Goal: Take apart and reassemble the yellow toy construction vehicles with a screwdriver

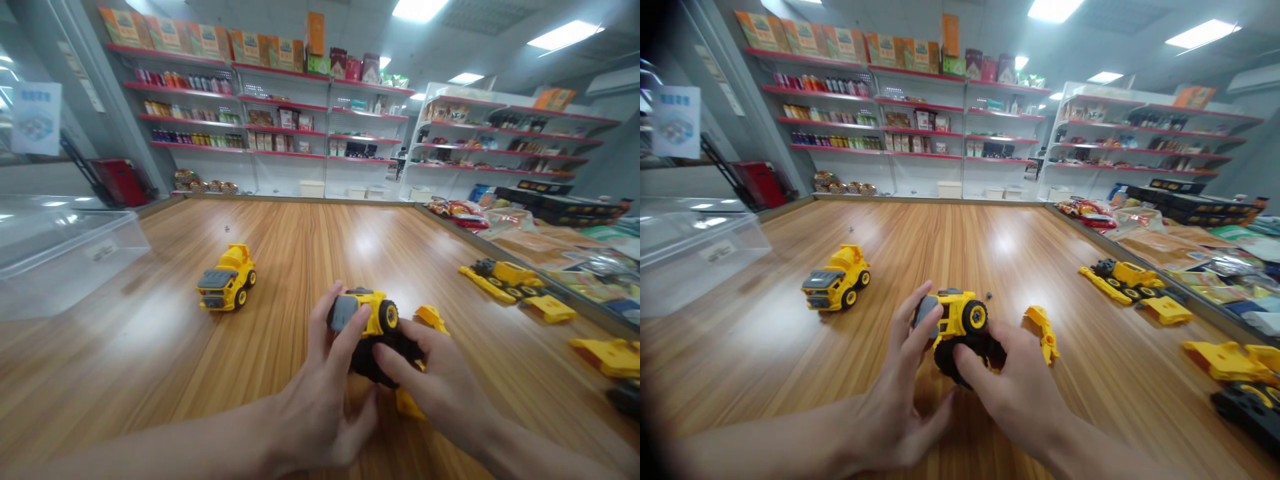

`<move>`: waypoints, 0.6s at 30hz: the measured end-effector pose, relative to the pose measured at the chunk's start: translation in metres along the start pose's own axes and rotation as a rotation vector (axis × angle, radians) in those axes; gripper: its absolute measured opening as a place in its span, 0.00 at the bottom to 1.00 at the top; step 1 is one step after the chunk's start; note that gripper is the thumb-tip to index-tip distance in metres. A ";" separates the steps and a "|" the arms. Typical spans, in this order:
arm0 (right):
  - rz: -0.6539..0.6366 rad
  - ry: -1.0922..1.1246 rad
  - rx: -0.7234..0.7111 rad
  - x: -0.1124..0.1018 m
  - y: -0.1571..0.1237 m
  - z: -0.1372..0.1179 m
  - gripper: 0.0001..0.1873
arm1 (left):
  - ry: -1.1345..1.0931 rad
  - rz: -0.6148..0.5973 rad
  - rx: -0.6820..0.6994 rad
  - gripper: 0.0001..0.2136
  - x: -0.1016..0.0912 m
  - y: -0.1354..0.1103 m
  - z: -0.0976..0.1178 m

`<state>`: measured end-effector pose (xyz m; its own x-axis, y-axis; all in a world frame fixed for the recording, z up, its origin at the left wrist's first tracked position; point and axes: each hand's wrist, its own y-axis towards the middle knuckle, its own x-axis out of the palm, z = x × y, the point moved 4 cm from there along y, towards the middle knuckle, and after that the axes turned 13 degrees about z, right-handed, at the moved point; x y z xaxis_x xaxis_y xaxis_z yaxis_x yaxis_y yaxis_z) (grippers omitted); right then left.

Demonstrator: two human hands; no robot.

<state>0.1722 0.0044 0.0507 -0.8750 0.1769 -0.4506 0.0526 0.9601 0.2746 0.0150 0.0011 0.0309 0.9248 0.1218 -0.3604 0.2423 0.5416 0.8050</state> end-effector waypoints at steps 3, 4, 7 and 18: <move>-0.037 0.151 0.082 -0.005 0.004 0.003 0.13 | -0.104 0.043 0.001 0.46 -0.007 0.006 -0.002; -0.058 0.179 0.094 -0.006 0.005 0.004 0.12 | -0.109 0.065 -0.007 0.45 -0.008 0.007 -0.005; -0.159 0.196 0.110 -0.005 0.007 0.009 0.11 | -0.126 0.087 -0.031 0.39 -0.009 0.010 -0.013; -0.067 -0.042 -0.128 -0.009 0.000 0.002 0.26 | -0.163 0.190 -0.301 0.20 -0.005 0.005 -0.028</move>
<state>0.1807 0.0031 0.0533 -0.8537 0.1243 -0.5057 -0.0698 0.9350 0.3477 0.0032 0.0267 0.0240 0.9852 0.1230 -0.1190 -0.0123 0.7446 0.6674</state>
